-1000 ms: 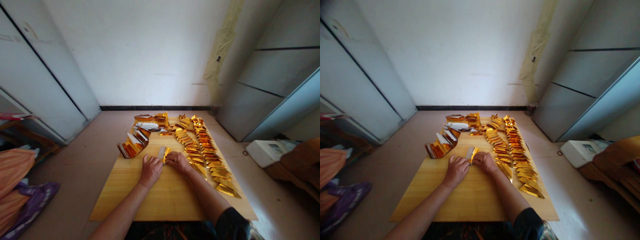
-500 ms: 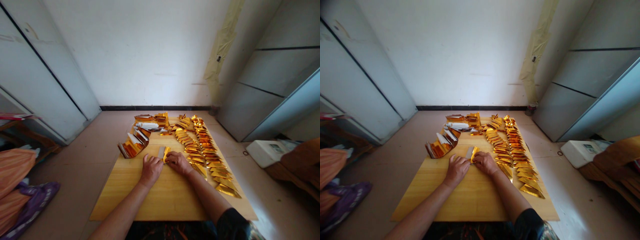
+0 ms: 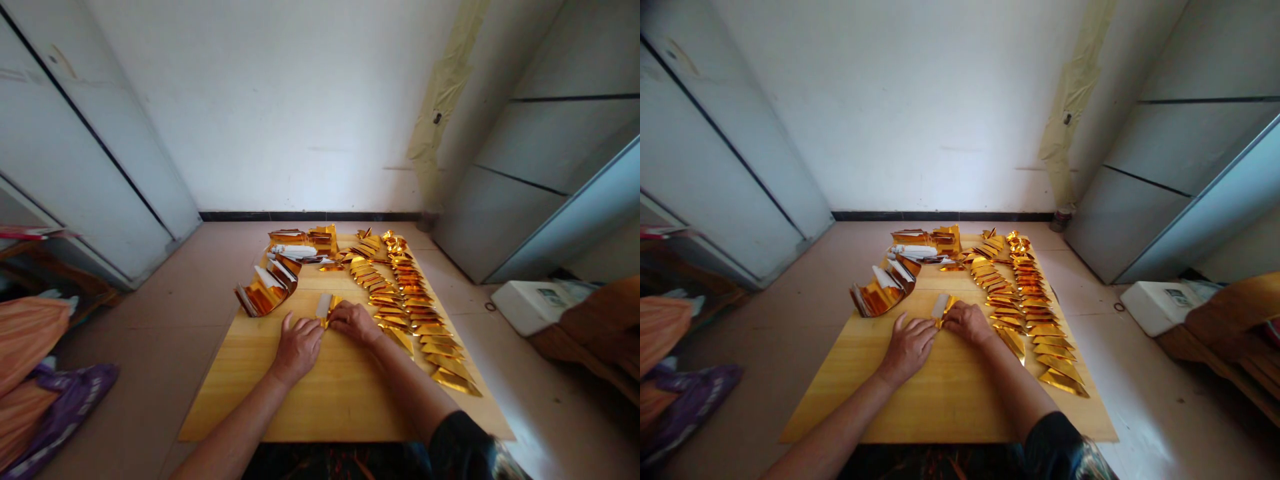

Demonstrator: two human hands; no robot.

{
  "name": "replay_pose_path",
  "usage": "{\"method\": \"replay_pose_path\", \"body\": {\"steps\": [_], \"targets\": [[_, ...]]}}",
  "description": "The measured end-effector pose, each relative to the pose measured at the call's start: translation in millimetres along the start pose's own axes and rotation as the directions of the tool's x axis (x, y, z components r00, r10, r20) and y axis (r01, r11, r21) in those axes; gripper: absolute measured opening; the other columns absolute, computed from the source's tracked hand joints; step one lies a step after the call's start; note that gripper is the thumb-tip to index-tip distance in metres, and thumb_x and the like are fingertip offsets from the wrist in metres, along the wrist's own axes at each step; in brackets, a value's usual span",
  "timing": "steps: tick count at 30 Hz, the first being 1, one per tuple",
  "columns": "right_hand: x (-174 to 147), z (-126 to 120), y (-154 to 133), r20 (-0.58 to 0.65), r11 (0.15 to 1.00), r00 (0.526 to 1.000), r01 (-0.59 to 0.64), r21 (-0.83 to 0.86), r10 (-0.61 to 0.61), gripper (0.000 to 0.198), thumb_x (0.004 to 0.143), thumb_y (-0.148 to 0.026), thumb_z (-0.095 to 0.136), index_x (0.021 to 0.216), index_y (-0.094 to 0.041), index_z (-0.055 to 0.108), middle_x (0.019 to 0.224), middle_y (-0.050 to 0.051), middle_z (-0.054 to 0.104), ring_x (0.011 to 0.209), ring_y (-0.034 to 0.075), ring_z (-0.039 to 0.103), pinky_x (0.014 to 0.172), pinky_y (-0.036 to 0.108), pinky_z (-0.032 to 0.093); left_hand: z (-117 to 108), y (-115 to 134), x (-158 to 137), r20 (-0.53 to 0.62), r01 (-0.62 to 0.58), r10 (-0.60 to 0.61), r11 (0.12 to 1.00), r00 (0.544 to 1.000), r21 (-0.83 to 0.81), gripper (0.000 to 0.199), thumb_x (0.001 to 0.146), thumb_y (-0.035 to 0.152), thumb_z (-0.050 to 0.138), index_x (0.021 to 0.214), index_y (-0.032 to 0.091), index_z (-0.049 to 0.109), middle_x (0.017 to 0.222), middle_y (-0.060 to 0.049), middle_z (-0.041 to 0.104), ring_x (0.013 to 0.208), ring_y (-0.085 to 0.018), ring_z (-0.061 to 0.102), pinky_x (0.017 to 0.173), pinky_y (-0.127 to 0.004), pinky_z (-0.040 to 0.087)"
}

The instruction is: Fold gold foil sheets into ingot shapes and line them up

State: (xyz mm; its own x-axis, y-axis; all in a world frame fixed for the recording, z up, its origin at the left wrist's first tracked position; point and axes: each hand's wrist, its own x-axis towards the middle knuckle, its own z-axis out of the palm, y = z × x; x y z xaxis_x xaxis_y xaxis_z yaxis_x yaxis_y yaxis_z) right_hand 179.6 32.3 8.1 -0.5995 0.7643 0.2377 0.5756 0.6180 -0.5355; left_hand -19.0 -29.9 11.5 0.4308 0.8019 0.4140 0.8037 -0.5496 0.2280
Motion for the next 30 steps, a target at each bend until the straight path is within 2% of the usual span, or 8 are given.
{"method": "replay_pose_path", "body": {"steps": [8,14,30], "targets": [[6.3,-7.9,-14.7,0.081,0.974,0.978,-0.182,-0.135,0.194,0.009,0.085,-0.025,0.061,0.084,-0.02,0.068,0.089,0.001,0.064,0.081,0.012,0.059,0.071,0.02,0.04,-2.1,-5.2,2.7,0.023,-0.019,0.019,1.0,1.0,-0.007,0.023,0.084,0.015,0.051,0.097,0.028,0.065,0.105,-0.001,0.069,0.098,-0.019,0.058,0.103,-0.054,0.022],[12.7,-13.6,-28.9,0.12,0.926,0.944,-0.267,-0.267,0.307,0.015,0.088,-0.03,0.056,0.086,-0.02,0.066,0.091,0.002,0.063,0.077,0.012,0.059,0.067,0.02,0.037,-2.0,-11.9,4.5,0.069,-0.063,0.066,0.997,0.995,-0.047,0.028,0.082,0.011,0.05,0.098,0.028,0.065,0.112,-0.001,0.067,0.108,-0.02,0.055,0.102,-0.051,0.025],[17.6,-5.4,-35.8,0.07,0.859,0.907,-0.367,-0.356,0.416,0.012,0.085,-0.026,0.054,0.086,-0.02,0.064,0.092,0.004,0.063,0.077,0.015,0.06,0.064,0.023,0.034,3.9,-10.6,0.3,0.071,-0.051,0.052,0.999,0.996,-0.006,0.028,0.083,0.012,0.048,0.102,0.026,0.063,0.115,-0.004,0.067,0.109,-0.02,0.056,0.103,-0.05,0.029]]}}
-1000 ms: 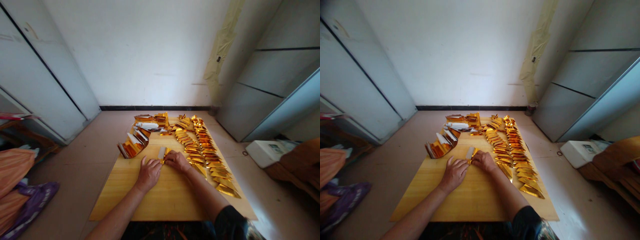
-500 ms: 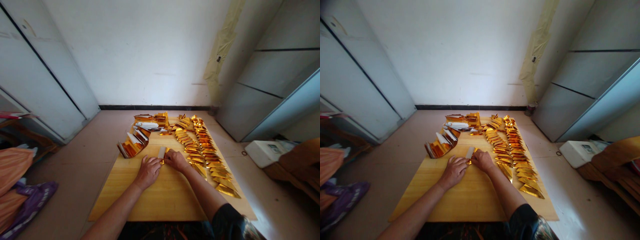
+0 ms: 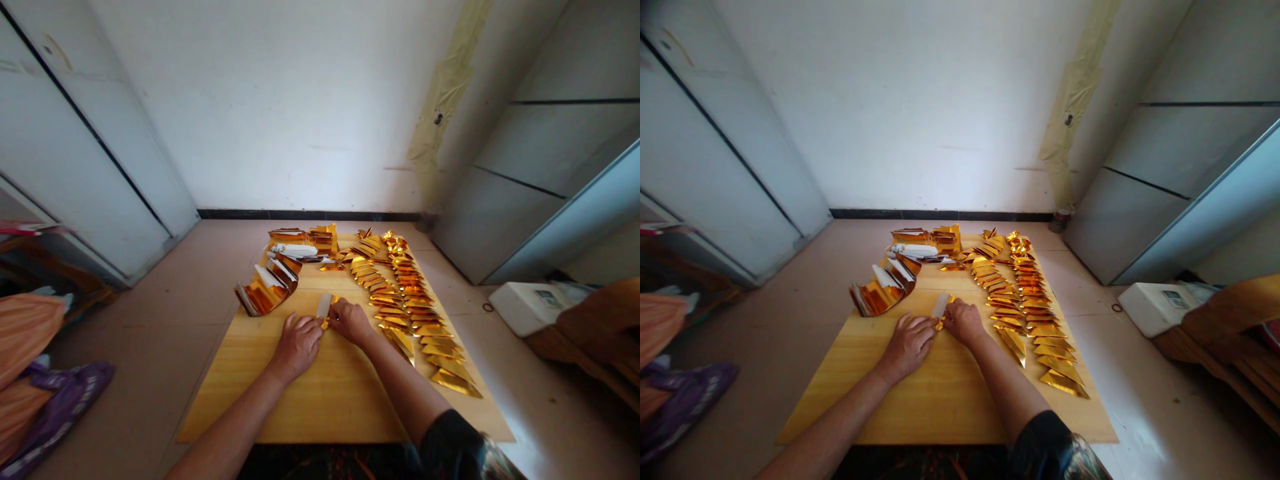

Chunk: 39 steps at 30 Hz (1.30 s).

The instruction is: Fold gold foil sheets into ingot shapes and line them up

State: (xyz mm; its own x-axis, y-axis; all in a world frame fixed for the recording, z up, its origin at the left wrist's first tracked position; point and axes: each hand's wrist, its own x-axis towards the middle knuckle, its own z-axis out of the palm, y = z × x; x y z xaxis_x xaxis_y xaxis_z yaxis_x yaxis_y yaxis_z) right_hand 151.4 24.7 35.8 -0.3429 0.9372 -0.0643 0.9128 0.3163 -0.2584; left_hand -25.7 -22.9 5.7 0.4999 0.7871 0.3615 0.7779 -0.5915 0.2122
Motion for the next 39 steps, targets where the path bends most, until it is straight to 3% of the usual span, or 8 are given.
{"method": "replay_pose_path", "body": {"steps": [9,18,25,39], "targets": [[-2.8,8.2,-6.9,-0.054,0.997,0.996,-0.07,-0.013,0.07,0.014,0.088,-0.022,0.048,0.088,-0.019,0.062,0.093,0.006,0.063,0.082,0.015,0.061,0.067,0.025,0.034,0.6,4.7,-3.2,-0.009,0.001,-0.001,0.999,1.0,0.041,0.027,0.084,0.009,0.046,0.099,0.024,0.062,0.117,-0.005,0.066,0.112,-0.02,0.056,0.104,-0.051,0.03],[-3.8,7.7,-6.5,-0.055,0.997,0.996,-0.074,0.009,0.075,0.014,0.088,-0.024,0.048,0.087,-0.019,0.061,0.095,0.005,0.063,0.084,0.016,0.06,0.067,0.024,0.034,-1.6,7.5,-3.5,-0.001,0.02,-0.02,1.0,1.0,0.009,0.048,0.081,0.004,0.042,0.122,0.025,0.054,0.118,-0.008,0.065,0.113,-0.021,0.055,0.105,-0.051,0.031],[-3.4,10.1,-5.9,-0.071,0.996,0.994,-0.078,0.031,0.08,0.013,0.086,-0.022,0.049,0.085,-0.019,0.062,0.092,0.005,0.063,0.082,0.015,0.06,0.067,0.024,0.034,-3.1,7.5,-4.0,0.006,-0.003,0.003,0.999,1.0,0.051,0.04,0.085,0.008,0.044,0.116,0.028,0.059,0.121,-0.006,0.064,0.113,-0.022,0.055,0.103,-0.053,0.031],[1.8,15.5,14.7,-0.118,0.967,0.993,0.014,0.253,0.017,0.019,0.082,-0.008,0.05,0.082,-0.02,0.066,0.09,0.003,0.062,0.081,0.012,0.059,0.069,0.019,0.039,-6.2,12.9,0.5,-0.008,0.022,-0.021,0.999,1.0,0.038,0.036,0.083,0.008,0.046,0.11,0.027,0.061,0.119,-0.004,0.065,0.11,-0.021,0.056,0.103,-0.052,0.029]]}}
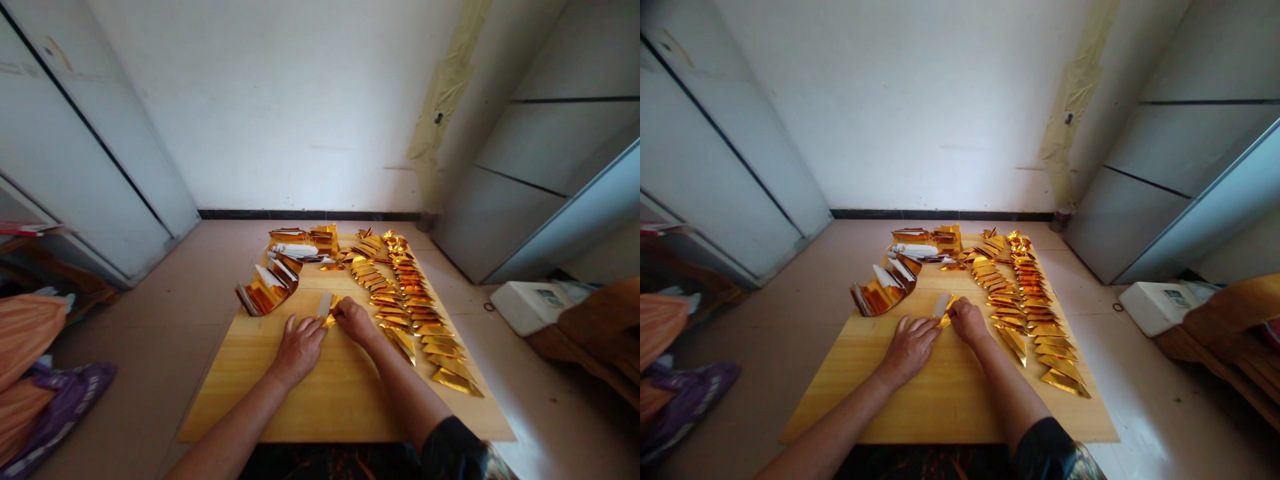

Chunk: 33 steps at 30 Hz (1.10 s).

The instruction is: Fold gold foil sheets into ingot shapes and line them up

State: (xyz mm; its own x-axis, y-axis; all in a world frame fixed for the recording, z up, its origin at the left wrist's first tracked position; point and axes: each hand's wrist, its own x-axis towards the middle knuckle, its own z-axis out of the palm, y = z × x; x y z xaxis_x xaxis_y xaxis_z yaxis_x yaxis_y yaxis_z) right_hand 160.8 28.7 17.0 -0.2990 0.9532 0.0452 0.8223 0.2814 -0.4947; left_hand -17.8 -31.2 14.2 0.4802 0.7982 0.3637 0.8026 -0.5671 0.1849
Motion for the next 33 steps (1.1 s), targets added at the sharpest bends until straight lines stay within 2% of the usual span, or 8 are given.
{"method": "replay_pose_path", "body": {"steps": [4,6,10,13,18,29,33], "targets": [[-2.9,-0.4,-5.3,0.008,0.999,1.0,-0.016,-0.048,0.016,0.005,0.079,-0.022,0.061,0.082,-0.019,0.064,0.088,0.001,0.06,0.073,0.011,0.057,0.065,0.02,0.038,0.3,0.8,0.3,0.015,0.021,-0.021,1.0,1.0,-0.015,0.035,0.083,0.008,0.046,0.107,0.027,0.062,0.12,-0.004,0.064,0.11,-0.022,0.056,0.103,-0.054,0.028],[-3.5,-0.9,-7.5,0.012,0.998,1.0,-0.029,-0.06,0.029,0.01,0.075,-0.026,0.066,0.082,-0.019,0.063,0.088,0.001,0.059,0.071,0.011,0.056,0.064,0.02,0.038,1.6,0.5,-0.5,0.012,0.026,-0.026,1.0,1.0,-0.012,0.034,0.082,0.008,0.046,0.106,0.026,0.062,0.121,-0.005,0.064,0.111,-0.022,0.056,0.103,-0.054,0.027],[-0.7,-0.8,-5.0,0.022,0.999,0.999,-0.043,0.005,0.043,0.009,0.073,-0.016,0.064,0.081,-0.018,0.064,0.088,0.001,0.06,0.075,0.012,0.057,0.067,0.02,0.04,3.8,-0.6,-1.7,0.005,0.018,-0.018,1.0,1.0,-0.004,0.035,0.081,0.008,0.047,0.107,0.027,0.061,0.121,-0.005,0.064,0.111,-0.022,0.055,0.103,-0.054,0.027],[2.6,-0.2,1.6,0.028,0.997,0.999,-0.031,0.069,0.029,0.015,0.073,-0.007,0.058,0.08,-0.018,0.066,0.087,0.003,0.061,0.078,0.012,0.058,0.069,0.019,0.042,5.0,-1.2,-2.4,0.007,0.022,-0.022,1.0,1.0,-0.005,0.035,0.082,0.008,0.047,0.107,0.027,0.061,0.121,-0.004,0.063,0.112,-0.022,0.055,0.103,-0.054,0.028],[5.0,1.3,10.3,0.026,0.99,1.0,0.013,0.137,-0.017,0.02,0.071,-0.003,0.056,0.079,-0.018,0.067,0.085,0.002,0.062,0.078,0.012,0.058,0.072,0.02,0.044,5.4,-0.9,-3.7,0.023,0.029,-0.029,1.0,0.999,-0.008,0.035,0.082,0.009,0.047,0.108,0.027,0.061,0.123,-0.004,0.063,0.113,-0.022,0.054,0.104,-0.055,0.027],[6.6,2.7,8.7,0.012,0.995,1.0,-0.016,0.095,0.015,0.031,0.07,0.003,0.048,0.079,-0.018,0.068,0.086,0.003,0.064,0.079,0.012,0.06,0.072,0.019,0.043,1.5,1.2,-0.7,0.038,0.038,-0.039,0.999,0.998,0.025,0.034,0.083,0.011,0.047,0.108,0.029,0.062,0.123,-0.003,0.062,0.113,-0.021,0.054,0.105,-0.053,0.026],[4.3,-1.3,4.3,0.03,0.998,0.999,-0.026,0.064,0.024,0.023,0.074,-0.003,0.052,0.082,-0.017,0.068,0.089,0.004,0.064,0.08,0.012,0.059,0.071,0.019,0.042,2.1,0.8,-0.6,0.033,0.045,-0.046,0.999,0.998,0.026,0.033,0.083,0.011,0.047,0.107,0.029,0.062,0.122,-0.002,0.063,0.112,-0.021,0.054,0.104,-0.052,0.026]]}}
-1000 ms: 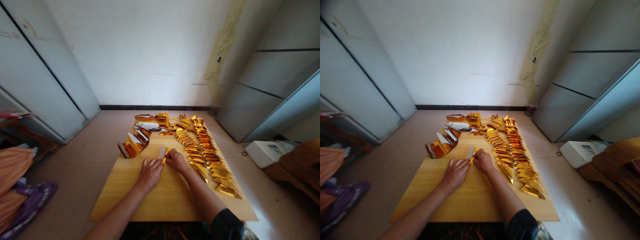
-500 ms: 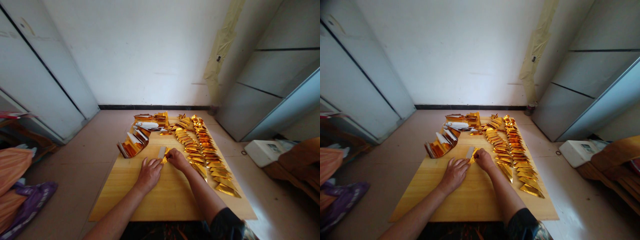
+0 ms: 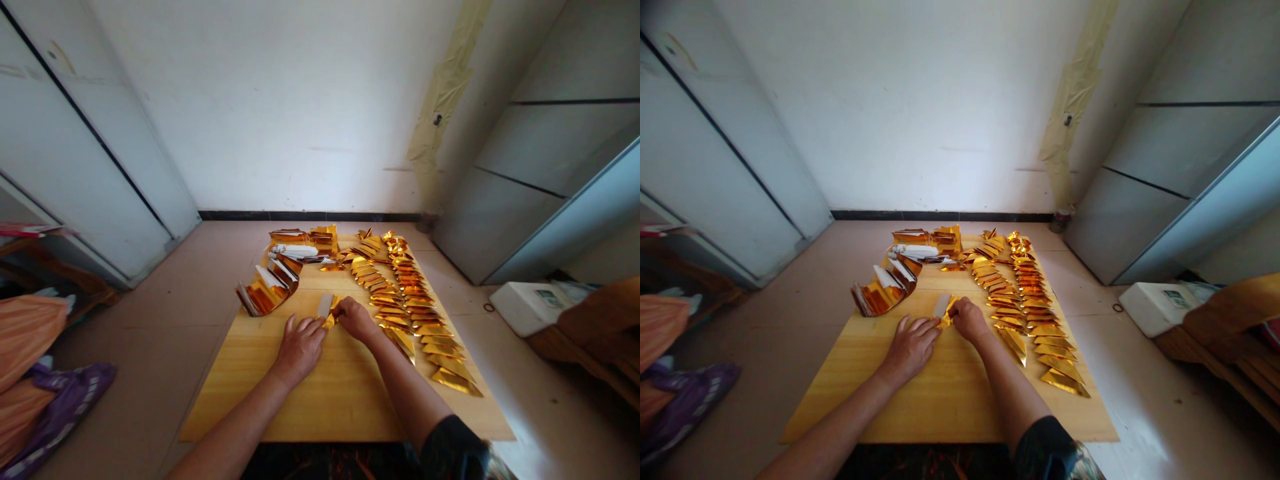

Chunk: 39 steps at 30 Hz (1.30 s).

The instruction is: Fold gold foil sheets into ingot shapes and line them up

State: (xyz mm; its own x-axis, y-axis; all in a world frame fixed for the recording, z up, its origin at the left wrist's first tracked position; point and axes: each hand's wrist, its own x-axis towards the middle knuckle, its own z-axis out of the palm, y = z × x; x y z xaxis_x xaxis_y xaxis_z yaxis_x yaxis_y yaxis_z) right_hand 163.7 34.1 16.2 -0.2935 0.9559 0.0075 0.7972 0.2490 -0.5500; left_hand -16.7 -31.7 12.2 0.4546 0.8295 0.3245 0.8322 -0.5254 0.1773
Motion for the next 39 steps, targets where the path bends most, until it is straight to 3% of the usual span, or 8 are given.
{"method": "replay_pose_path", "body": {"steps": [4,10,14,21,27,31,39], "targets": [[-8.6,-1.0,-9.1,-0.029,0.984,0.997,0.069,-0.166,-0.075,0.013,0.081,-0.016,0.057,0.087,-0.019,0.068,0.094,0.005,0.063,0.085,0.015,0.057,0.073,0.023,0.04,-1.5,0.5,7.7,-0.024,0.045,-0.046,0.998,0.999,-0.033,0.02,0.087,0.019,0.049,0.095,0.027,0.065,0.113,-0.002,0.067,0.107,-0.021,0.056,0.104,-0.053,0.024],[-26.5,4.3,-20.2,-0.054,0.903,0.981,0.15,-0.403,-0.187,0.017,0.09,-0.023,0.049,0.084,-0.021,0.065,0.094,0.006,0.065,0.099,0.022,0.05,0.084,0.035,0.034,0.6,3.8,24.3,-0.082,0.141,-0.139,0.99,0.987,0.008,0.013,0.086,0.023,0.053,0.08,0.022,0.064,0.092,-0.003,0.07,0.096,-0.021,0.059,0.101,-0.05,0.026],[-35.9,0.2,-27.3,0.014,0.891,0.983,0.174,-0.42,-0.185,0.016,0.089,-0.023,0.049,0.087,-0.021,0.065,0.093,0.006,0.065,0.097,0.021,0.051,0.087,0.038,0.032,7.4,1.3,26.2,-0.12,0.173,-0.171,0.985,0.978,0.012,0.017,0.087,0.018,0.049,0.086,0.023,0.065,0.094,-0.004,0.07,0.099,-0.022,0.057,0.101,-0.049,0.027],[-41.4,-4.0,-33.0,0.136,0.88,0.953,0.301,-0.366,-0.27,0.018,0.09,-0.018,0.047,0.092,-0.021,0.065,0.092,0.005,0.065,0.089,0.017,0.053,0.074,0.027,0.035,11.9,-11.9,24.7,-0.077,0.129,-0.128,0.992,0.989,-0.004,0.024,0.084,0.01,0.046,0.087,0.024,0.065,0.104,-0.003,0.068,0.108,-0.022,0.054,0.101,-0.049,0.028],[-36.9,-1.2,-5.8,0.047,0.865,0.949,0.304,-0.399,-0.312,0.014,0.09,-0.024,0.052,0.086,-0.02,0.065,0.09,0.004,0.064,0.087,0.017,0.051,0.07,0.025,0.034,7.1,-10.4,27.2,-0.036,0.075,-0.075,0.997,0.997,0.017,0.021,0.084,0.01,0.047,0.081,0.022,0.064,0.101,-0.005,0.069,0.107,-0.021,0.055,0.102,-0.049,0.029],[-36.7,-3.5,9.6,0.017,0.858,0.924,0.362,-0.363,-0.383,0.014,0.091,-0.028,0.053,0.091,-0.023,0.067,0.092,0.002,0.064,0.088,0.016,0.05,0.072,0.025,0.033,3.1,-8.2,24.8,-0.006,0.07,-0.07,0.997,0.998,0.024,0.024,0.085,0.01,0.045,0.088,0.023,0.065,0.114,-0.005,0.066,0.112,-0.02,0.055,0.105,-0.05,0.028],[-34.3,-7.5,6.3,0.013,0.836,0.91,0.386,-0.389,-0.414,0.022,0.095,-0.026,0.047,0.084,-0.023,0.066,0.089,0.001,0.066,0.086,0.015,0.05,0.075,0.028,0.03,-0.2,-9.2,14.6,0.065,0.056,-0.059,0.997,0.996,0.048,0.025,0.086,0.019,0.048,0.107,0.025,0.06,0.13,-0.007,0.057,0.123,-0.023,0.048,0.108,-0.058,0.024]]}}
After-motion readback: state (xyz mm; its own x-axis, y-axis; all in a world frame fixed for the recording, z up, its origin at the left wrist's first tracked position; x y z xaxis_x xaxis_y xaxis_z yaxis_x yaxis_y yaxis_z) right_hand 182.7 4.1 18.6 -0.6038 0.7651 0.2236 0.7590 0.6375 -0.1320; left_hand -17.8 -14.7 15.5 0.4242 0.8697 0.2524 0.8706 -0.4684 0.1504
